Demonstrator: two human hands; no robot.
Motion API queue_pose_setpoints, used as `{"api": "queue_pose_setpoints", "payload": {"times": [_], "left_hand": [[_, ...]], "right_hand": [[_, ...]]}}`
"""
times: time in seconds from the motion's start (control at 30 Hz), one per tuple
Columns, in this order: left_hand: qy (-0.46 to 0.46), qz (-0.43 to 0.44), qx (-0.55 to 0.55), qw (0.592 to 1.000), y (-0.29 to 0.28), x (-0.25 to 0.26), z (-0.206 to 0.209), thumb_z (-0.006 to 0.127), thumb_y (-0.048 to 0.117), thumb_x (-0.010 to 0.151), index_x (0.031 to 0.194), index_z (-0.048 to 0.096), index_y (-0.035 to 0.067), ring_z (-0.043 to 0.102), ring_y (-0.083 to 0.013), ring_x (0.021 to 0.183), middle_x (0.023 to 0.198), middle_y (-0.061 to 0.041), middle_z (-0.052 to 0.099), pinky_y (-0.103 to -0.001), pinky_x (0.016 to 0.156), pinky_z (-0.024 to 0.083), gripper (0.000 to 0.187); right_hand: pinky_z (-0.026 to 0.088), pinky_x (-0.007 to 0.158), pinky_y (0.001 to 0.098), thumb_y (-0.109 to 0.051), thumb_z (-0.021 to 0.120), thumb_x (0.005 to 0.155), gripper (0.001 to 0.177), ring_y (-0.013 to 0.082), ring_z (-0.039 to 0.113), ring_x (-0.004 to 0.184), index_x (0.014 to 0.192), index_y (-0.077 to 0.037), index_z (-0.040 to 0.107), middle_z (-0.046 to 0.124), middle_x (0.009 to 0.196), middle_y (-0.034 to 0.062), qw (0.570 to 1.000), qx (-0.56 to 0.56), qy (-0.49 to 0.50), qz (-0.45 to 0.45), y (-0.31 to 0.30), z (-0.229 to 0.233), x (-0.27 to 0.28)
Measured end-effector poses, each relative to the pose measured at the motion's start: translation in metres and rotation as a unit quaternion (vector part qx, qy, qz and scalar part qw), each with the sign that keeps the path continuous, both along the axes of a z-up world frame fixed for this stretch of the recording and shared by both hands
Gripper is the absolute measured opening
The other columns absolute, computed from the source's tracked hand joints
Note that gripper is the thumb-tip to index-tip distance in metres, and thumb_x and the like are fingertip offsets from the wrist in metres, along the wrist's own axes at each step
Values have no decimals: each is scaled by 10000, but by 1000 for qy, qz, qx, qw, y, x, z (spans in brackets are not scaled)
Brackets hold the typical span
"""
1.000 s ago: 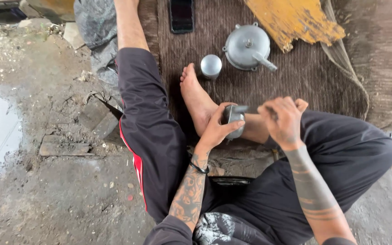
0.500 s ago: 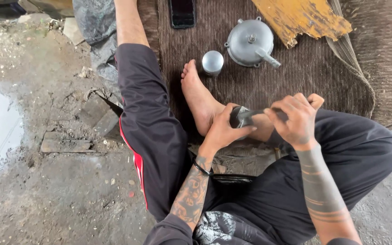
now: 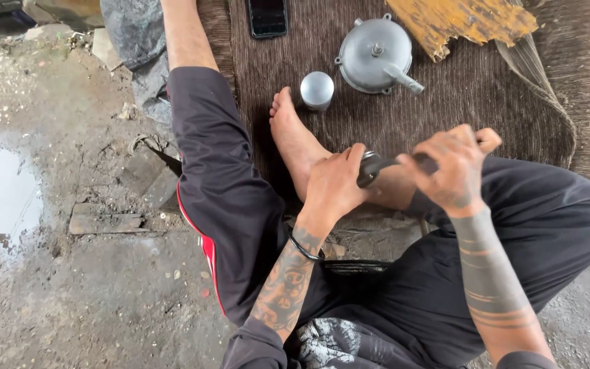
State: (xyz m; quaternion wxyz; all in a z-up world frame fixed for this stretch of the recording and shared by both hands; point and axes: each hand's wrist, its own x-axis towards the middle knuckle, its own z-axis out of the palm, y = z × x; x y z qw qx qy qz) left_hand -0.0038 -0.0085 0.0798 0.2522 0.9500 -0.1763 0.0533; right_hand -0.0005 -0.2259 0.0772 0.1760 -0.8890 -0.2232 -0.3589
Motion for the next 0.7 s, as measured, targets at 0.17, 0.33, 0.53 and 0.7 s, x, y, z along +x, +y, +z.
{"api": "queue_pose_setpoints", "payload": {"times": [0.17,0.33,0.53,0.7], "left_hand": [[43,-15,70,997,-4,6,-27,657,421,739,1261,491,162,676,-295,1019,1100,-61,668,-442,839,500,607],[14,-31,81,996,-2,3,-17,683,425,749,1283,521,157,650,-290,1063,1121,-69,667,-437,905,467,619],[22,-38,82,996,-2,8,-26,745,559,705,1384,473,157,605,-287,1139,1200,-87,646,-471,922,487,835],[63,-22,71,995,-1,3,-12,697,425,746,1390,461,180,623,-284,1144,1217,-76,641,-481,907,515,728]], "right_hand": [[237,917,416,-419,788,1037,382,253,537,861,777,-164,674,637,755,16,1000,-8,11,-20,-12,-9,7],[241,904,430,-384,817,945,329,241,538,840,745,-172,664,614,722,1,1000,-22,4,-4,-11,-15,6],[246,900,427,-428,789,957,338,239,551,854,733,-208,666,659,753,-17,999,-42,-3,-20,-8,-8,5],[264,911,432,-466,772,986,353,246,560,868,765,-211,667,671,784,-9,998,-51,-16,-32,-12,-4,4]]}}
